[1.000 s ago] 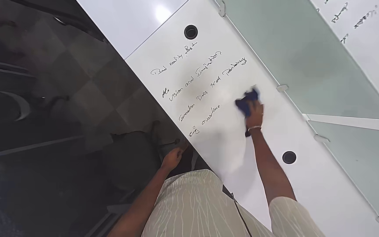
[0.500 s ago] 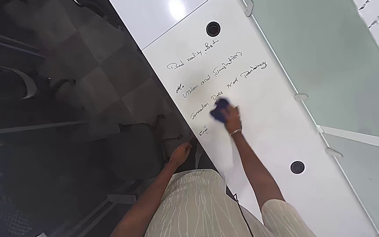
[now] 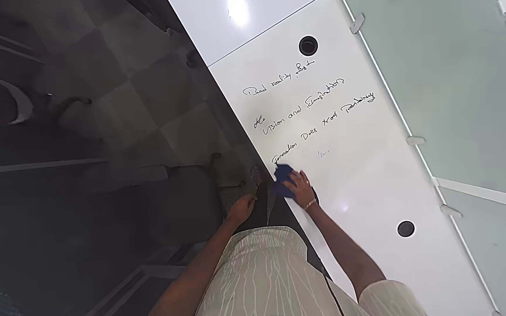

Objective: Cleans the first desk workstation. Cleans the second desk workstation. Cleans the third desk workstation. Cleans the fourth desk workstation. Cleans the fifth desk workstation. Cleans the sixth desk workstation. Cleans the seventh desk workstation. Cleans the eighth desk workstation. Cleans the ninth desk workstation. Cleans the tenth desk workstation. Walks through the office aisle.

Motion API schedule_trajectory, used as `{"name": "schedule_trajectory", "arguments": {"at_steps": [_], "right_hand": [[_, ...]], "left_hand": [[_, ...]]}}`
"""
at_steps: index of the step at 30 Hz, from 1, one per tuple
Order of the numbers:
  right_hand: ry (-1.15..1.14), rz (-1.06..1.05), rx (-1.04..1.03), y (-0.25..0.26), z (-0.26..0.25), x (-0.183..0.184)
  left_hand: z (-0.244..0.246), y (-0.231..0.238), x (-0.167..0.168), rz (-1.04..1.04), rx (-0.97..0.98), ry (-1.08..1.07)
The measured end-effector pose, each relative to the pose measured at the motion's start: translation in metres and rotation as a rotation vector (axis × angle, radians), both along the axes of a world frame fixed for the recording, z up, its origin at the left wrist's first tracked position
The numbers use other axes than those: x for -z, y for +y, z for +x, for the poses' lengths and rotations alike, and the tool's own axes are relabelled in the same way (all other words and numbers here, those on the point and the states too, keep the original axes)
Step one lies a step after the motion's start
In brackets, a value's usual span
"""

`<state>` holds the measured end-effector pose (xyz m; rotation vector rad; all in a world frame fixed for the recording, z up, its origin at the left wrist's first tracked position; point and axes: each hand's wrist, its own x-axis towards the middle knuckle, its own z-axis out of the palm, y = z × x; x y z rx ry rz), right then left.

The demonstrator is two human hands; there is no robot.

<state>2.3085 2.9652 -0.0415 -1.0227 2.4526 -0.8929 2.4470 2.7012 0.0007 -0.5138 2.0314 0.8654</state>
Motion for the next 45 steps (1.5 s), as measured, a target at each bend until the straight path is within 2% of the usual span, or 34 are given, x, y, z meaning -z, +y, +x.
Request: {"name": "schedule_trajectory", "arguments": {"at_steps": [4,6,8,12,14,16,20,22,24,28,30,32,37,39,40,42,45], "right_hand": [[0.065,0.055,0.159,-0.098,-0.089,0.005],[0.071,0.037,0.232,-0.121,-0.091,0.005],[0.003,0.073,0.217,-0.103,-0.061,-0.003],[-0.015,0.030,0.161,-0.028,0.027,-0.011],[0.027,0.025,0.161,-0.024,0.034,-0.006],[0.047,0.027,0.176,-0.051,0.009,-0.002],[0.013,0.111,0.235,-0.144,-0.078,0.002],[0.002,0.112,0.269,-0.166,-0.092,-0.001],[-0.053,0.150,0.298,-0.148,-0.062,-0.009],[0.001,0.090,0.325,-0.062,0.052,-0.010],[0.011,0.117,0.301,-0.033,0.068,-0.010],[-0.030,0.169,0.351,-0.028,0.035,-0.016],[-0.041,0.375,0.768,0.005,-0.143,-0.016],[-0.043,0.406,0.909,0.015,-0.159,-0.016],[-0.055,0.399,0.937,0.011,-0.144,-0.018],[-0.013,0.328,0.886,-0.008,-0.079,-0.011],[0.014,0.171,0.629,-0.042,0.029,-0.005]], "left_hand": [[-0.002,-0.017,0.005,0.019,0.032,-0.002],[0.000,-0.025,0.006,0.017,0.046,-0.013],[0.001,-0.035,0.004,0.014,0.041,-0.001],[0.010,-0.053,0.001,0.017,0.002,0.037],[0.020,-0.063,0.006,0.008,-0.022,0.070],[0.025,-0.069,0.008,0.009,-0.019,0.055],[0.024,-0.075,0.016,0.016,0.010,0.006],[0.023,-0.077,0.020,0.018,0.021,-0.020],[0.022,-0.079,0.019,0.025,0.030,-0.028],[0.021,-0.089,0.015,0.013,0.031,-0.015],[0.024,-0.097,0.015,0.017,0.030,0.009],[0.025,-0.105,0.015,0.025,0.037,0.006],[0.014,-0.118,0.020,-0.007,0.066,-0.030],[0.009,-0.119,0.020,-0.019,0.073,-0.026],[0.005,-0.118,0.020,-0.017,0.066,-0.027],[0.001,-0.111,0.021,-0.007,0.041,-0.017],[-0.001,-0.104,0.020,0.003,0.035,-0.019]]}}
